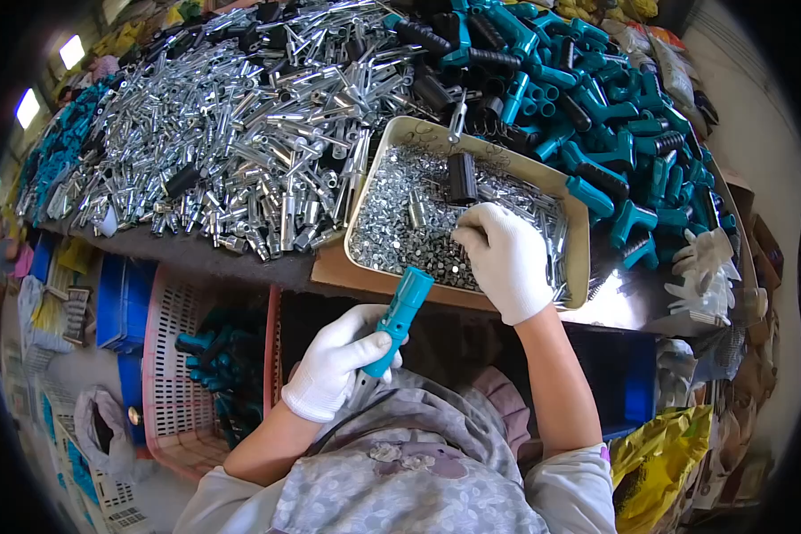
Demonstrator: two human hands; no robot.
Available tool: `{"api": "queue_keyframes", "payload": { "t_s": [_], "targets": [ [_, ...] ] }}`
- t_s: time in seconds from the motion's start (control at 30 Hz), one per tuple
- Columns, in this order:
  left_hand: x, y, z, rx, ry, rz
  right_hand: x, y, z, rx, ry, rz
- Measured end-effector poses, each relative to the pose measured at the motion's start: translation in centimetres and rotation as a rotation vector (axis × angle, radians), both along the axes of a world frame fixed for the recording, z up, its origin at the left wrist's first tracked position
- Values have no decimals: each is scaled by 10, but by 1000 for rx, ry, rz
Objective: Assembling mechanical components into tool handles at a factory workstation.
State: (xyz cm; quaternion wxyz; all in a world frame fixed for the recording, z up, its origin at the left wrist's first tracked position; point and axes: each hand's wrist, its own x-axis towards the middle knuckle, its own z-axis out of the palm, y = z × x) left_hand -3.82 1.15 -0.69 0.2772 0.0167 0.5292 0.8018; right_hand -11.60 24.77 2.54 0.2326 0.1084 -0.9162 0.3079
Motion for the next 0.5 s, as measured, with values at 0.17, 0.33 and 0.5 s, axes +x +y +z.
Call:
{"api": "queue_keyframes", "payload": {
  "t_s": [0.17, 0.33, 0.5],
  "targets": [
    [4, 1, -1, 212, -208, 8, 15, 0, 10, -165, 25, -15],
    [6, 0, -1, 281, -193, 15, 72, -23, 15, -838, -392, 95],
    [7, 9, -3, 224, -18, -18, 98, -41, -11, -767, -360, 150]
  ]
}}
